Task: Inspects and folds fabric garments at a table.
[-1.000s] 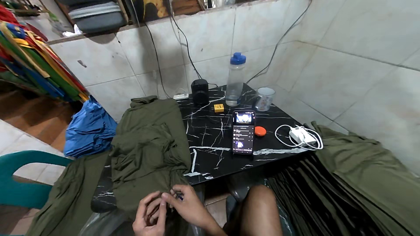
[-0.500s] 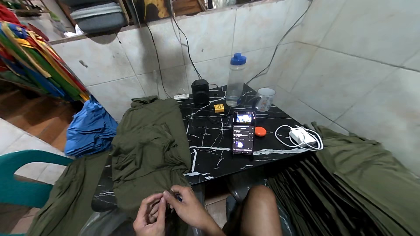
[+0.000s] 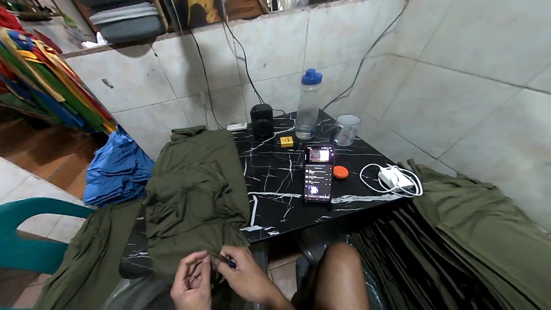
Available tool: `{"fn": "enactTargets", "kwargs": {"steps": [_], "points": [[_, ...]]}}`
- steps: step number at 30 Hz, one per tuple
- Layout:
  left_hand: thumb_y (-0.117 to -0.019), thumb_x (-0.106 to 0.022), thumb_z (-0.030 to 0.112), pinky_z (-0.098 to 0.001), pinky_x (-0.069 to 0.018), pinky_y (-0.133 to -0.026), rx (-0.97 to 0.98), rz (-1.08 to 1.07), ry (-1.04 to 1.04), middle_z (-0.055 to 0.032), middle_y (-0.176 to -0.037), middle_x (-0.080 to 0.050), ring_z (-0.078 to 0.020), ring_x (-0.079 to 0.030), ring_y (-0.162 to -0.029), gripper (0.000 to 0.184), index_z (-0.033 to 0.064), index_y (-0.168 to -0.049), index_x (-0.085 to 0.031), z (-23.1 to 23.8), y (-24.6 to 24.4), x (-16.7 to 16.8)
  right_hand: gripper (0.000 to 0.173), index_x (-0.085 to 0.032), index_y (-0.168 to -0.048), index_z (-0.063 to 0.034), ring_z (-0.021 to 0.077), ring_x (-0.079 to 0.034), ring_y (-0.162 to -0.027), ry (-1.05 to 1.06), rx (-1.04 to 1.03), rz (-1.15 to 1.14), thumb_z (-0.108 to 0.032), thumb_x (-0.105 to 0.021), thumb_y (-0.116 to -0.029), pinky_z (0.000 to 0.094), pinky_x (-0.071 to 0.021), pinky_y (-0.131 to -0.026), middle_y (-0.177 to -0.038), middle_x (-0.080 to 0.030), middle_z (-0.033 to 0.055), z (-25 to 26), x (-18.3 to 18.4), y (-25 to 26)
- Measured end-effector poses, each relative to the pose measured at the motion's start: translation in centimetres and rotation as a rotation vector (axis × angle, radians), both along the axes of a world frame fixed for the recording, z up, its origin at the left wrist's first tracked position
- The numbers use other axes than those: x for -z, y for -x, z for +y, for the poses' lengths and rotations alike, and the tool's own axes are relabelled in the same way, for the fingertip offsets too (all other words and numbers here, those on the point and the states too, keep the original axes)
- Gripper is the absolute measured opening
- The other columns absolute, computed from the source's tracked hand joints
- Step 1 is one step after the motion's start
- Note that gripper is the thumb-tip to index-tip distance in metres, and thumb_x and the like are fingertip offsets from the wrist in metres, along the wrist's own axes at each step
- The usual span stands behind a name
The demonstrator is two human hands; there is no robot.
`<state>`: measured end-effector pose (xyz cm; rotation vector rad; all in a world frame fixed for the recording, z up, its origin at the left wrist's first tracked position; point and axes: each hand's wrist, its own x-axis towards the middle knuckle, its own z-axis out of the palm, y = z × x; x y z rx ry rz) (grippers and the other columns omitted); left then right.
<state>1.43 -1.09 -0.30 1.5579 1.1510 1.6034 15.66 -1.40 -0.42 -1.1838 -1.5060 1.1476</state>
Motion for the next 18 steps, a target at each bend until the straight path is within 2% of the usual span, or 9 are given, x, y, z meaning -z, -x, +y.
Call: {"fn": "enactTargets", "kwargs": {"steps": [3,5,9,12,14,16,18], "points": [[-0.0867,-0.068,-0.009,-0.0261,-0.0641,-0.080,0.093,-0.021,0.015,-0.0028,-0.105,-0.072,-0.0095,-0.072,-0.091,0.026,-0.0037,-0.112,-0.064,-0.1,0.0,0.0,0.029,-0.062,-0.087,-0.0023,0.0200,-0.055,-0.068,-0.003,0.024,-0.030,-0.027,-0.058,-0.1010,0.0391,-0.0462,-0.065,-0.072,-0.055,0.0085,-0.1,-0.2,-0.3],[-0.0847,-0.069,-0.011,-0.0267,-0.0638,-0.082,0.100,-0.032,0.004,-0.0022,-0.105,-0.072,-0.0102,-0.072,-0.093,0.028,-0.0023,-0.111,-0.066,-0.1,-0.1,0.1,0.029,-0.062,-0.085,-0.0032,0.0192,-0.055,-0.067,0.000,0.024,-0.047,-0.028,-0.059,-0.0998,0.0386,-0.0453,-0.064,-0.072,-0.055,0.0079,-0.1,-0.3,-0.4],[-0.0839,-0.068,-0.012,-0.0253,-0.0634,-0.080,0.084,-0.006,-0.026,-0.0006,-0.102,-0.073,-0.0086,-0.072,-0.092,0.025,-0.0008,-0.105,-0.068,0.2,0.2,0.4,0.028,-0.063,-0.085,-0.0036,0.0195,-0.055,-0.067,0.005,0.011,-0.076,-0.029,-0.061,-0.0987,0.0394,-0.0458,-0.064,-0.072,-0.056,0.0078,-0.1,-0.5,-0.6],[-0.0876,-0.069,-0.007,-0.0261,-0.0640,-0.081,0.148,0.044,-0.034,-0.0030,-0.108,-0.073,-0.0097,-0.072,-0.095,0.023,-0.0010,-0.110,-0.069,0.2,0.5,0.4,0.029,-0.062,-0.086,-0.0040,0.0195,-0.055,-0.068,0.013,0.037,-0.070,-0.029,-0.060,-0.0990,0.0394,-0.0458,-0.065,-0.072,-0.055,0.0074,-0.3,-0.7,-0.7],[-0.0880,-0.071,-0.004,-0.0289,-0.0640,-0.084,0.221,0.090,-0.035,-0.0093,-0.119,-0.069,-0.0143,-0.071,-0.104,0.027,-0.0024,-0.115,-0.071,0.2,0.8,0.7,0.027,-0.064,-0.089,-0.0039,0.0207,-0.058,-0.072,0.006,0.065,-0.084,-0.029,-0.060,-0.0984,0.0413,-0.0482,-0.069,-0.076,-0.059,0.0088,-0.4,-0.9,-0.8],[-0.0844,-0.075,-0.001,-0.0302,-0.0627,-0.091,0.276,0.149,-0.045,-0.0140,-0.130,-0.063,-0.0168,-0.067,-0.114,0.033,-0.0022,-0.117,-0.072,0.3,1.1,0.9,0.024,-0.068,-0.095,-0.0034,0.0220,-0.064,-0.082,-0.031,0.086,-0.101,-0.026,-0.061,-0.0968,0.0433,-0.0519,-0.076,-0.085,-0.066,0.0109,-0.5,-1.1,-0.8],[-0.0819,-0.079,0.003,-0.0278,-0.0611,-0.095,0.274,0.210,-0.077,-0.0145,-0.131,-0.060,-0.0143,-0.066,-0.117,0.032,0.0000,-0.113,-0.074,0.3,0.9,0.9,0.024,-0.073,-0.105,-0.0053,0.0209,-0.068,-0.092,-0.061,0.091,-0.125,-0.025,-0.063,-0.0962,0.0433,-0.0544,-0.084,-0.096,-0.072,0.0103,-0.7,-1.4,-1.0]]}}
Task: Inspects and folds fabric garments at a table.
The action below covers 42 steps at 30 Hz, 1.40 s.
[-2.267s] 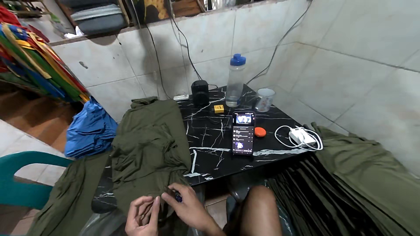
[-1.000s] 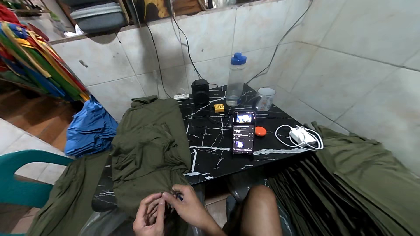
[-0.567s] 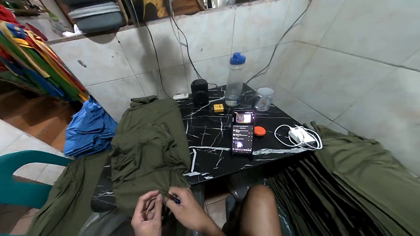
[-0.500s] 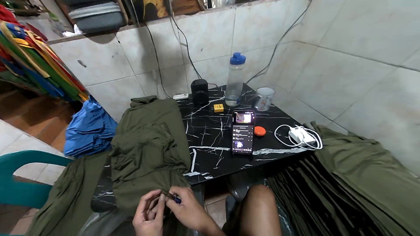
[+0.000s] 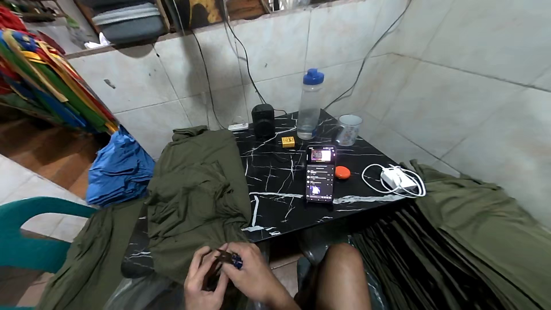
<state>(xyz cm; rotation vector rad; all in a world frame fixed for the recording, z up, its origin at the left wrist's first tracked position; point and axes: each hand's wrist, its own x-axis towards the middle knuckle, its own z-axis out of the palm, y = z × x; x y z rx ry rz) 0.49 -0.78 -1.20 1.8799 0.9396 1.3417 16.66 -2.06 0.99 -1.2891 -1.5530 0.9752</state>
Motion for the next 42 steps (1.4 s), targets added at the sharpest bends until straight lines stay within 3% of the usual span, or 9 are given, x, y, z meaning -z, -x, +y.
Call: {"fn": "enactTargets", "kwargs": {"steps": [2,7,10,13,17,22,27,35,42], "points": [[-0.0813,-0.080,0.005,-0.0250,-0.0611,-0.093,-0.033,0.008,-0.033,-0.0130,-0.126,-0.062,-0.0107,-0.067,-0.113,0.025,0.0015,-0.106,-0.076,0.1,0.0,0.2,0.023,-0.074,-0.104,-0.0055,0.0211,-0.069,-0.094,-0.008,-0.009,-0.030,-0.025,-0.065,-0.0951,0.0433,-0.0545,-0.085,-0.097,-0.072,0.0103,-0.2,-0.3,-0.2],[-0.0806,-0.079,0.004,-0.0159,-0.0604,-0.078,-0.099,-0.081,-0.052,-0.0034,-0.115,-0.067,-0.0022,-0.067,-0.098,0.013,0.0096,-0.093,-0.079,0.5,0.4,0.3,0.022,-0.067,-0.087,-0.0015,0.0178,-0.060,-0.072,-0.126,-0.062,0.066,-0.023,-0.067,-0.0935,0.0363,-0.0486,-0.067,-0.077,-0.063,0.0096,0.0,0.3,-0.7],[-0.0821,-0.079,0.001,-0.0190,-0.0607,-0.082,-0.122,-0.152,-0.036,-0.0003,-0.111,-0.071,-0.0064,-0.069,-0.100,0.015,0.0116,-0.094,-0.081,0.9,0.8,0.3,0.034,-0.071,-0.103,-0.0061,0.0161,-0.065,-0.078,-0.120,-0.031,0.061,-0.039,-0.071,-0.0956,0.0370,-0.0542,-0.072,-0.085,-0.069,0.0075,0.2,0.7,-1.0],[-0.0859,-0.076,0.000,-0.0200,-0.0610,-0.072,-0.155,-0.221,0.019,0.0043,-0.098,-0.072,-0.0047,-0.068,-0.084,0.013,0.0112,-0.094,-0.077,1.1,0.9,-0.2,0.056,-0.067,-0.127,-0.0143,0.0178,-0.067,-0.089,-0.043,-0.021,-0.093,-0.058,-0.069,-0.0919,0.0427,-0.0547,-0.082,-0.104,-0.071,0.0060,0.1,0.2,-1.6],[-0.0889,-0.068,-0.006,-0.0200,-0.0599,-0.058,-0.189,-0.286,0.131,0.0020,-0.096,-0.070,-0.0047,-0.067,-0.071,0.014,0.0066,-0.094,-0.072,0.9,1.0,-0.9,0.046,-0.069,-0.124,-0.0084,0.0222,-0.067,-0.085,-0.095,-0.067,-0.212,-0.047,-0.064,-0.0993,0.0449,-0.0540,-0.078,-0.106,-0.072,0.0095,0.2,0.2,-2.0],[-0.0913,-0.069,0.001,-0.0198,-0.0603,-0.064,-0.104,-0.273,0.145,0.0036,-0.102,-0.067,-0.0040,-0.066,-0.076,0.011,0.0111,-0.094,-0.072,0.7,1.0,-0.9,0.041,-0.069,-0.113,-0.0048,0.0248,-0.068,-0.081,-0.158,-0.090,-0.252,-0.043,-0.065,-0.0994,0.0473,-0.0545,-0.076,-0.093,-0.071,0.0114,0.2,0.5,-1.5],[-0.0907,-0.076,0.013,-0.0190,-0.0607,-0.077,-0.045,-0.193,0.073,0.0041,-0.111,-0.068,-0.0046,-0.068,-0.095,0.007,0.0161,-0.096,-0.075,0.6,1.4,-0.6,0.039,-0.068,-0.111,-0.0042,0.0240,-0.068,-0.078,-0.190,-0.095,-0.219,-0.041,-0.064,-0.1000,0.0458,-0.0553,-0.074,-0.088,-0.070,0.0111,0.3,0.8,-0.9],[-0.0859,-0.079,0.007,-0.0213,-0.0619,-0.078,-0.022,-0.176,0.085,-0.0023,-0.116,-0.068,-0.0084,-0.069,-0.096,0.009,0.0121,-0.094,-0.077,0.5,1.7,-0.6,0.025,-0.067,-0.111,-0.0033,0.0232,-0.069,-0.072,-0.378,-0.010,-0.254,-0.024,-0.065,-0.0987,0.0429,-0.0573,-0.064,-0.088,-0.071,0.0106,0.3,1.3,0.1],[-0.0913,-0.074,0.009,-0.0208,-0.0618,-0.076,-0.026,-0.199,0.087,0.0035,-0.113,-0.068,-0.0048,-0.069,-0.092,0.006,0.0140,-0.095,-0.074,0.5,1.5,-0.9,0.030,-0.068,-0.107,-0.0055,0.0219,-0.069,-0.066,-0.462,0.100,-0.327,-0.030,-0.052,-0.1074,0.0407,-0.0571,-0.058,-0.082,-0.069,0.0083,0.5,1.6,0.7]]}}
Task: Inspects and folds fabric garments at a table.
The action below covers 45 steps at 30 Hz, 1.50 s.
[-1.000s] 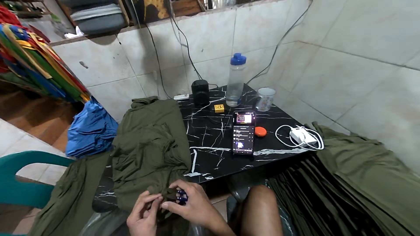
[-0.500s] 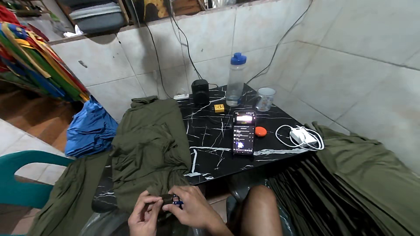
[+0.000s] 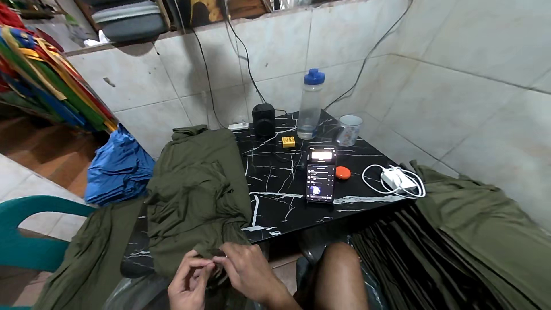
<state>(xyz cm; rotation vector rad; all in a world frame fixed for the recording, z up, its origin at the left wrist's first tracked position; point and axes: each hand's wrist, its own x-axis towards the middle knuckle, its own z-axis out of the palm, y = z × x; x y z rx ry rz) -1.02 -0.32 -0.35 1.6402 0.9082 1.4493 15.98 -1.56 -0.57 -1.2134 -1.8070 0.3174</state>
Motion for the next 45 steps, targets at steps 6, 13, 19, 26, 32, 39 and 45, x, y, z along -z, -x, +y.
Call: {"fn": "enactTargets", "kwargs": {"steps": [6,13,19,26,32,39,45], "points": [[-0.1013,-0.055,0.004,-0.0236,-0.0629,-0.070,-0.052,-0.091,0.122,0.0022,-0.105,-0.068,-0.0066,-0.069,-0.087,0.008,0.0106,-0.103,-0.059,-0.7,-0.9,-0.5,0.042,-0.067,-0.113,-0.0064,0.0176,-0.066,-0.078,0.180,0.103,0.273,-0.041,-0.076,-0.0917,0.0365,-0.0576,-0.067,-0.101,-0.069,0.0097,-0.1,-0.6,0.9],[-0.0941,-0.067,0.003,-0.0297,-0.0593,-0.096,0.196,0.231,0.049,-0.0113,-0.134,-0.061,-0.0134,-0.066,-0.114,0.009,0.0081,-0.092,-0.074,-0.7,1.2,-0.6,0.020,-0.072,-0.106,0.0020,0.0262,-0.069,-0.097,0.336,-0.098,0.324,0.000,-0.059,-0.0903,0.0457,-0.0560,-0.088,-0.103,-0.071,0.0157,0.5,-0.5,-0.1],[-0.0944,-0.064,0.000,-0.0325,-0.0604,-0.094,0.142,0.259,-0.037,-0.0109,-0.126,-0.066,-0.0180,-0.067,-0.112,0.015,0.0060,-0.103,-0.075,0.2,1.7,-0.1,0.029,-0.072,-0.098,-0.0011,0.0126,-0.064,-0.082,0.445,-0.143,0.530,-0.030,-0.067,-0.0991,0.0310,-0.0535,-0.077,-0.088,-0.069,0.0077,1.1,0.1,-1.0],[-0.0751,-0.089,0.006,-0.0299,-0.0631,-0.079,-0.063,0.153,0.000,-0.0048,-0.100,-0.071,-0.0140,-0.071,-0.086,0.034,0.0008,-0.104,-0.071,-0.1,-0.3,0.3,0.016,-0.071,-0.099,0.0009,0.0034,-0.059,-0.072,0.522,-0.267,0.753,-0.014,-0.066,-0.0985,0.0218,-0.0508,-0.068,-0.083,-0.066,0.0018,1.1,0.6,-0.6],[-0.0870,-0.078,0.006,-0.0236,-0.0609,-0.085,-0.180,0.299,-0.224,-0.0051,-0.094,-0.075,-0.0092,-0.072,-0.091,0.009,0.0030,-0.095,-0.079,-0.3,-0.8,0.9,0.022,-0.069,-0.092,0.0001,0.0041,-0.057,-0.071,0.490,-0.217,0.716,-0.017,-0.060,-0.1020,0.0231,-0.0491,-0.069,-0.078,-0.062,0.0013,1.3,1.0,-0.5],[-0.0927,-0.069,0.004,-0.0224,-0.0608,-0.077,-0.146,0.260,-0.139,-0.0030,-0.094,-0.072,-0.0064,-0.069,-0.084,0.007,-0.0003,-0.098,-0.071,-0.1,-0.6,1.1,0.028,-0.067,-0.093,0.0003,0.0094,-0.057,-0.075,0.511,-0.188,0.638,-0.023,-0.058,-0.1041,0.0269,-0.0487,-0.071,-0.081,-0.060,0.0055,1.1,0.2,-0.1],[-0.0808,-0.084,0.006,-0.0254,-0.0619,-0.085,-0.110,0.206,-0.103,-0.0065,-0.102,-0.075,-0.0123,-0.072,-0.095,0.023,0.0050,-0.104,-0.081,-0.3,-0.5,0.9,0.025,-0.069,-0.093,-0.0007,0.0074,-0.059,-0.074,0.475,-0.230,0.649,-0.024,-0.064,-0.1011,0.0251,-0.0507,-0.070,-0.081,-0.062,0.0038,1.2,0.4,-0.5]]}}
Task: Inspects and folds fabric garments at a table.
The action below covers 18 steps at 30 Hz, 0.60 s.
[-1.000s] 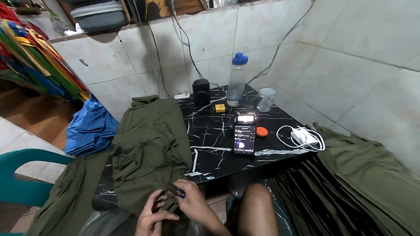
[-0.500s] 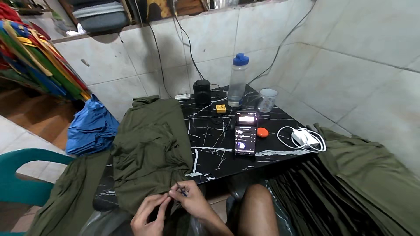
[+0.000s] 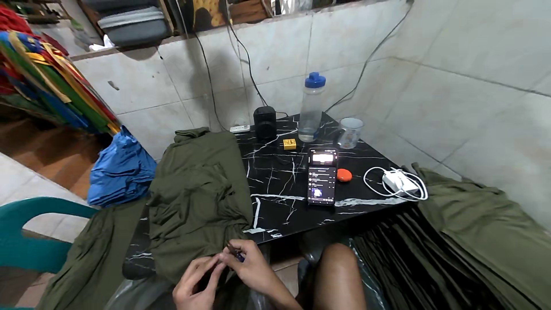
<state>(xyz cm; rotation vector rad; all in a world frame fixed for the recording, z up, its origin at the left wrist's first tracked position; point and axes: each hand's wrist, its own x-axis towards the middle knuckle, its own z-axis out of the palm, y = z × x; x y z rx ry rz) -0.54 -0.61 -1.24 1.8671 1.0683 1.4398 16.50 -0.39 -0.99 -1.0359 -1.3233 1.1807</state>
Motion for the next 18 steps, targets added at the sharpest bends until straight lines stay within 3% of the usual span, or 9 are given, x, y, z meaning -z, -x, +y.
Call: {"fn": "enactTargets", "kwargs": {"steps": [4,7,12,18], "points": [[-0.0870,-0.079,0.007,-0.0228,-0.0622,-0.081,-0.031,0.063,-0.116,-0.0043,-0.094,-0.076,-0.0082,-0.073,-0.088,0.010,0.0038,-0.097,-0.080,0.0,-0.1,0.3,0.037,-0.067,-0.086,-0.0012,0.0087,-0.056,-0.070,-0.013,0.020,-0.053,-0.034,-0.063,-0.1026,0.0272,-0.0484,-0.068,-0.075,-0.059,0.0041,0.1,0.1,0.0],[-0.0894,-0.071,0.004,-0.0197,-0.0608,-0.080,-0.083,0.122,-0.135,-0.0038,-0.091,-0.076,-0.0032,-0.072,-0.085,0.007,-0.0008,-0.093,-0.075,0.0,-0.1,0.4,0.042,-0.066,-0.086,-0.0024,0.0093,-0.055,-0.069,-0.013,0.009,-0.074,-0.042,-0.068,-0.0982,0.0281,-0.0476,-0.066,-0.075,-0.058,0.0033,0.0,0.0,-0.1],[-0.0917,-0.068,0.001,-0.0234,-0.0624,-0.080,-0.008,0.036,-0.094,-0.0030,-0.094,-0.075,-0.0070,-0.073,-0.087,0.005,0.0009,-0.095,-0.072,0.3,0.3,0.4,0.033,-0.069,-0.100,0.0002,0.0091,-0.062,-0.078,-0.083,-0.070,-0.012,-0.032,-0.076,-0.0942,0.0261,-0.0536,-0.071,-0.088,-0.066,0.0068,0.1,0.1,-0.3],[-0.0921,-0.069,0.001,-0.0206,-0.0614,-0.075,0.032,0.139,-0.040,-0.0026,-0.090,-0.076,-0.0026,-0.071,-0.080,0.005,-0.0008,-0.094,-0.072,0.2,1.2,-0.3,0.031,-0.071,-0.100,-0.0001,0.0128,-0.064,-0.083,-0.111,-0.020,-0.099,-0.031,-0.072,-0.0968,0.0305,-0.0544,-0.076,-0.092,-0.069,0.0096,0.0,0.0,-0.3]]}}
